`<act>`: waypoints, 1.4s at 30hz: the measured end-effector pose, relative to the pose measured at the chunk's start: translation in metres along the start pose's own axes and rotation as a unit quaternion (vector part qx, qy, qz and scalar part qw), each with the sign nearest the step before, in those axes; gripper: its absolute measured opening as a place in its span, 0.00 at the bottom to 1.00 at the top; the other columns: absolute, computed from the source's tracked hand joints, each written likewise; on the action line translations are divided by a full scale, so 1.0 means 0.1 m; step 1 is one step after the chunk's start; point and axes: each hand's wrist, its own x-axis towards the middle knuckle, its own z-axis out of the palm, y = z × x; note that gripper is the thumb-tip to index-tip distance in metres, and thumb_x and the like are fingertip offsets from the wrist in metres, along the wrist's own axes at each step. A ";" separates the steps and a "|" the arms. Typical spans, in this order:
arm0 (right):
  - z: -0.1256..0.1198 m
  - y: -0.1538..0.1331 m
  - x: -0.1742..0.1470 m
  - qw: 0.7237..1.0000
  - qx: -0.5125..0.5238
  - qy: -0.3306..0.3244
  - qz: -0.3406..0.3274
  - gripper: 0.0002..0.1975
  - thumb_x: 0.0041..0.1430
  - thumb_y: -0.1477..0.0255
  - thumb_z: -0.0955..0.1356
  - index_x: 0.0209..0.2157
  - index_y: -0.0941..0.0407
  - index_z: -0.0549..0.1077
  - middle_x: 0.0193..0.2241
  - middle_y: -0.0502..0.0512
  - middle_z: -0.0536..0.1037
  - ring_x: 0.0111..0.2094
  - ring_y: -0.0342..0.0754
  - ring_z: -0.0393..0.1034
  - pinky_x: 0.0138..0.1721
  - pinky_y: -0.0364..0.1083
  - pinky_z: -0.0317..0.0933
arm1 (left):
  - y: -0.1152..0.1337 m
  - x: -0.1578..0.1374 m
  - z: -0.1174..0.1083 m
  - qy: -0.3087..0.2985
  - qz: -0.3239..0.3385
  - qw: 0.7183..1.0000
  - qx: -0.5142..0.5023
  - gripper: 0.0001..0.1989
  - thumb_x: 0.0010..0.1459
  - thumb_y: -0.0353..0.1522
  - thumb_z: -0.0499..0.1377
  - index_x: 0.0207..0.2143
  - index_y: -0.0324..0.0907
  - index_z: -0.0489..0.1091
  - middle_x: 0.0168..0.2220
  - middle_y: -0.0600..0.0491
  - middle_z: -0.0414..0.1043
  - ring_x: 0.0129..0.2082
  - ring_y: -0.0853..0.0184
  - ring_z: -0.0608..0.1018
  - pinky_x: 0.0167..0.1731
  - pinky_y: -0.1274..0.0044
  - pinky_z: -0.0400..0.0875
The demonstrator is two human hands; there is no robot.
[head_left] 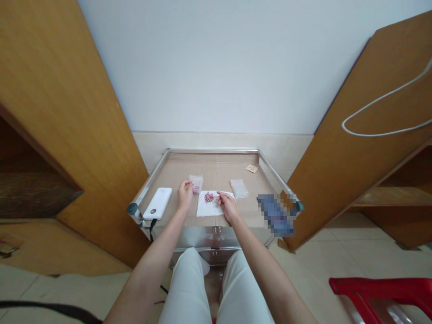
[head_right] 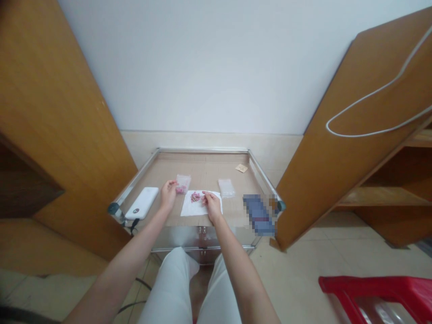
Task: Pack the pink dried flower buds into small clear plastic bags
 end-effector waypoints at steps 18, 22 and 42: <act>-0.47 -0.53 0.30 0.731 -0.656 0.145 -0.120 0.22 0.49 0.68 0.62 0.46 0.63 0.63 0.44 0.67 0.67 0.45 0.56 0.61 0.46 0.52 0.49 | -0.21 -0.36 -0.04 -0.108 -0.096 0.985 -0.090 0.08 0.40 0.35 0.55 0.21 0.39 0.62 0.14 0.60 0.62 0.12 0.77 0.62 0.14 0.84 0.54; -0.49 -0.52 0.31 0.705 -0.693 0.123 -0.081 0.25 0.49 0.65 0.62 0.48 0.62 0.59 0.46 0.68 0.66 0.46 0.56 0.61 0.46 0.53 0.49 | -0.22 -0.36 -0.04 -0.118 -0.087 0.985 -0.088 0.08 0.41 0.36 0.54 0.21 0.39 0.63 0.14 0.59 0.63 0.12 0.77 0.62 0.14 0.84 0.53; -0.39 -0.71 0.30 0.779 -0.565 0.229 -0.148 0.17 0.53 0.78 0.55 0.36 0.66 0.72 0.36 0.69 0.73 0.39 0.51 0.67 0.41 0.46 0.56 | -0.24 -0.37 -0.05 -0.115 -0.091 0.983 -0.107 0.07 0.41 0.35 0.54 0.21 0.38 0.63 0.15 0.59 0.63 0.12 0.78 0.63 0.14 0.84 0.54</act>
